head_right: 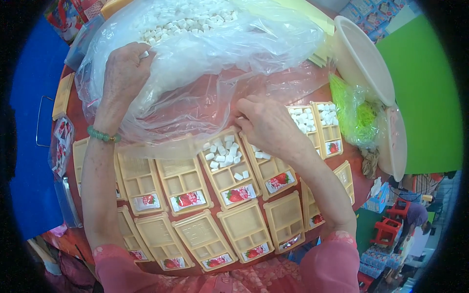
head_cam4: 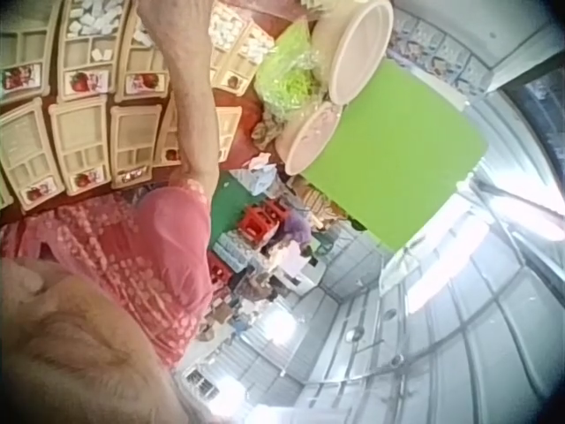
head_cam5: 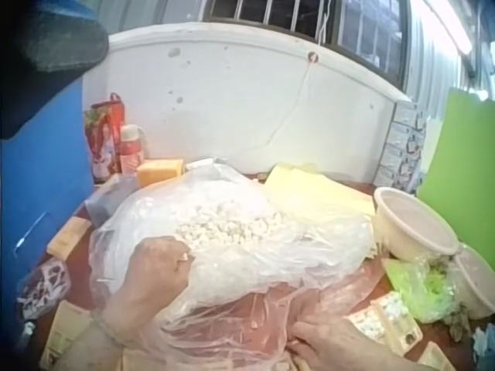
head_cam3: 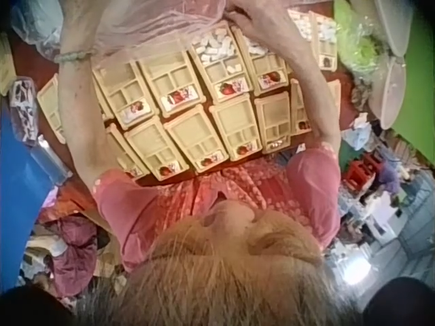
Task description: Applying stickers to plastic trays and filling compartments with small white parts.
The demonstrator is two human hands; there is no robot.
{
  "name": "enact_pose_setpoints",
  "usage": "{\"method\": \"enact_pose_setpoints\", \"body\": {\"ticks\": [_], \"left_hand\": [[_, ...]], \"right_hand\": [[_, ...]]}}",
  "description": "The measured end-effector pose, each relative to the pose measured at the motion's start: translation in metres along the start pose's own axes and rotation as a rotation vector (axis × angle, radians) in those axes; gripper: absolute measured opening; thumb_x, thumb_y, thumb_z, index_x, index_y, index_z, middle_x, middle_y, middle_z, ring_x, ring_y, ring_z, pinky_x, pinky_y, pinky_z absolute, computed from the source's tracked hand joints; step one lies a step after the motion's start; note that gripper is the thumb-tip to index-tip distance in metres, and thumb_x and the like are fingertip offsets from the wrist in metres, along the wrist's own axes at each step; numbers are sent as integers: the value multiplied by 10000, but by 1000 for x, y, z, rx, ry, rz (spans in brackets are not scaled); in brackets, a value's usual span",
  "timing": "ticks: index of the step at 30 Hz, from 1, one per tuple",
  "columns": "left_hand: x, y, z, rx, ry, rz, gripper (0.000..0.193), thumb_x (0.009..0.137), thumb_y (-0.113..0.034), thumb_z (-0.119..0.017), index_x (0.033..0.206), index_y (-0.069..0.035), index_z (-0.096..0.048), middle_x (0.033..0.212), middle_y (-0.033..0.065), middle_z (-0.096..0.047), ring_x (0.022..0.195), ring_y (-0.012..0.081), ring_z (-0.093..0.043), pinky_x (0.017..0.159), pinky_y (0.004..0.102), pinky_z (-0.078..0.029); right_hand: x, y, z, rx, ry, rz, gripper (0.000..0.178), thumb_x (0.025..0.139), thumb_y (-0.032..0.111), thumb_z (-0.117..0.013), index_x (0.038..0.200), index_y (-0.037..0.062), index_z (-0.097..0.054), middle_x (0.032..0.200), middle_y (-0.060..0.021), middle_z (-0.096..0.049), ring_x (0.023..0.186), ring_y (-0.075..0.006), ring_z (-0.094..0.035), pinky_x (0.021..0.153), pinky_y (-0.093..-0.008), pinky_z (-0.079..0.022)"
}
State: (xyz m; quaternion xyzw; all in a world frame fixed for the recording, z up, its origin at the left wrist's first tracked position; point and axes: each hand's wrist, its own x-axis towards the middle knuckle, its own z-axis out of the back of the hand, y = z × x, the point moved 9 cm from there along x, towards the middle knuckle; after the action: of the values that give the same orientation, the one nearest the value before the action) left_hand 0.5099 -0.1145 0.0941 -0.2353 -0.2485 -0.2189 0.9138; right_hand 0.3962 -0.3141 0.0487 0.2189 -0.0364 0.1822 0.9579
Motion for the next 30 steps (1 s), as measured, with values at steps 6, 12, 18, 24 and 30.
{"method": "enact_pose_setpoints", "body": {"ticks": [6, 12, 18, 24, 30], "left_hand": [[-1, 1, -3, 27, 2, -25, 175, 808, -175, -605, 825, -26, -695, 794, 184, -649, 783, 356, -633, 742, 440, -504], [-2, 3, -5, 61, 10, -17, 175, 805, -176, -602, 801, -23, -688, 788, 184, -647, 782, 351, -634, 742, 436, -508], [1, 3, -2, 45, 15, -13, 168, 797, -170, -603, 795, -23, -685, 784, 181, -645, 779, 355, -632, 735, 440, -509], [0, 5, -2, 11, 7, -8, 139, 776, -140, -597, 753, -26, -674, 771, 197, -633, 770, 363, -629, 727, 453, -506], [1, 0, 10, -109, -57, 15, 120, 759, -118, -614, 758, -12, -669, 774, 183, -640, 759, 376, -618, 721, 444, -495]], "right_hand": [[-8, 21, 34, 83, -78, 5, 64, 777, 25, -661, 822, -2, -624, 730, -98, -623, 720, -235, -619, 640, -325, -475], [-23, 56, 9, 278, 179, 94, 68, 777, 26, -676, 824, 15, -628, 781, -82, -627, 751, -235, -615, 655, -330, -475], [-19, 54, 26, 146, 5, 74, 162, 779, 66, -689, 912, 17, -611, 817, -111, -608, 748, -263, -608, 663, -361, -475], [-7, 66, 18, 40, 27, 74, 349, 788, 86, -660, 1108, 40, -528, 871, -119, -548, 786, -289, -561, 686, -389, -449], [28, 47, -15, -42, 43, 110, 242, 720, 11, -587, 962, 5, -571, 890, -165, -583, 826, -361, -585, 701, -450, -475]]}}
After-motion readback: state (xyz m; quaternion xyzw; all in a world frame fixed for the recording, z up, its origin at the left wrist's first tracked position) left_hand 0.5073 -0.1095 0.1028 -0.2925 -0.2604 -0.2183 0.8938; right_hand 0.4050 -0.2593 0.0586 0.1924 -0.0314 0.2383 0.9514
